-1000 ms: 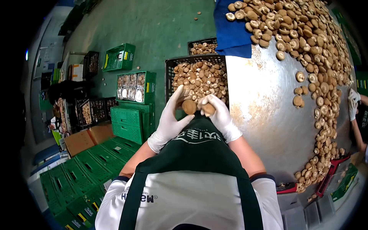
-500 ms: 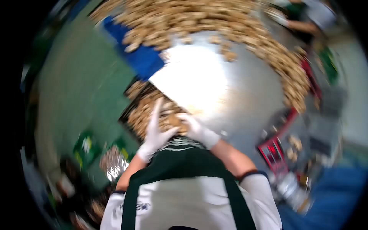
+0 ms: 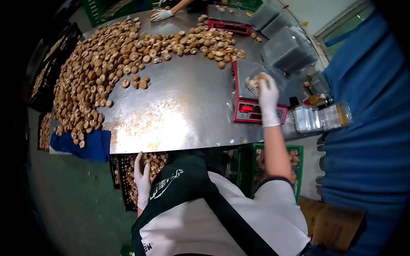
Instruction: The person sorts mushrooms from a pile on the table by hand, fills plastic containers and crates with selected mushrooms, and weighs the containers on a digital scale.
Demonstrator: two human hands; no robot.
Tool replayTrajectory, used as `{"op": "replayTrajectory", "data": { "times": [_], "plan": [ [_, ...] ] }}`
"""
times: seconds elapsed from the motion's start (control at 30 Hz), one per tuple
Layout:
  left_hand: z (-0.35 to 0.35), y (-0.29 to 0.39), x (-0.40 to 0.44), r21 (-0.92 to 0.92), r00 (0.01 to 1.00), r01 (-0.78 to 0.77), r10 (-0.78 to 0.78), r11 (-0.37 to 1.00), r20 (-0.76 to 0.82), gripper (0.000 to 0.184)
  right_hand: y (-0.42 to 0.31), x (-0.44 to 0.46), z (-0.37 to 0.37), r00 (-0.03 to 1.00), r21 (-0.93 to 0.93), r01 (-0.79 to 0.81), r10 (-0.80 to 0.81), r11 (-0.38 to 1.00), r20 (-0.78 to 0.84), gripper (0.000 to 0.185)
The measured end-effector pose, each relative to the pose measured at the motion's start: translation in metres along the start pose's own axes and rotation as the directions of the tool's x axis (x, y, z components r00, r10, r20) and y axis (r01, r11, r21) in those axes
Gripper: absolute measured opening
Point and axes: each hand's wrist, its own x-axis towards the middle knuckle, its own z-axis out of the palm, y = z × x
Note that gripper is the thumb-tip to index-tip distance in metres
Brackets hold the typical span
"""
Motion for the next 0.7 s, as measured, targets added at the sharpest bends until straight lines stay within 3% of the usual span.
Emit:
{"op": "replayTrajectory", "data": {
  "times": [0.07, 0.17, 0.2, 0.23, 0.27, 0.33, 0.4, 0.47, 0.53, 0.6, 0.7],
  "plan": [
    [0.002, -0.006, -0.001, 0.029, 0.998, -0.057, 0.057, 0.998, -0.022, 0.047, 0.026, 0.018, -0.013, 0.999, -0.082, -0.051, 0.050, 0.995, -0.015, 0.029],
    [-0.001, -0.016, -0.004, -0.017, 0.998, -0.004, 0.003, 1.000, -0.067, 0.047, 0.069, 0.036, -0.014, 0.956, -0.257, -0.142, 0.200, 0.956, 0.213, 0.033],
    [-0.003, -0.029, -0.005, -0.070, 0.995, -0.030, 0.023, 0.997, -0.101, 0.047, 0.077, 0.036, -0.007, 0.989, -0.464, 0.041, 0.030, 0.885, 0.145, 0.032],
    [-0.005, -0.028, -0.007, -0.049, 0.991, -0.009, 0.002, 0.999, -0.135, 0.047, 0.057, 0.030, 0.004, 0.985, -0.500, 0.167, -0.123, 0.850, 0.121, 0.033],
    [-0.007, -0.028, -0.009, -0.032, 0.985, 0.009, -0.014, 0.999, -0.170, 0.046, 0.044, 0.027, 0.017, 0.964, -0.475, 0.265, -0.236, 0.839, 0.121, 0.035],
    [-0.013, -0.030, -0.009, -0.004, 0.971, 0.041, -0.041, 0.999, -0.238, 0.045, -0.015, 0.013, 0.055, 0.951, -0.201, 0.289, -0.257, 0.936, 0.169, 0.036],
    [-0.021, -0.044, -0.006, -0.006, 0.953, 0.074, -0.073, 0.997, -0.293, 0.045, -0.046, -0.006, 0.108, 0.886, 0.002, 0.376, -0.361, 0.926, 0.290, 0.035],
    [-0.028, -0.055, 0.001, 0.007, 0.935, 0.086, -0.078, 0.996, -0.347, 0.045, -0.053, -0.030, 0.173, 0.825, 0.065, 0.364, -0.354, 0.929, 0.440, 0.041],
    [-0.034, -0.062, 0.010, 0.046, 0.918, 0.082, -0.058, 0.996, -0.393, 0.044, -0.039, -0.063, 0.251, 0.785, 0.151, 0.209, -0.258, 0.966, 0.564, 0.054],
    [-0.041, -0.047, 0.023, 0.185, 0.906, 0.103, -0.016, 0.977, -0.423, 0.044, -0.039, -0.093, 0.319, 0.731, 0.221, -0.139, -0.051, 0.965, 0.681, 0.071],
    [-0.051, -0.034, 0.051, 0.329, 0.902, 0.105, 0.049, 0.938, -0.429, 0.045, -0.049, -0.110, 0.397, 0.796, 0.203, 0.016, -0.135, 0.979, 0.590, 0.088]
  ]
}}
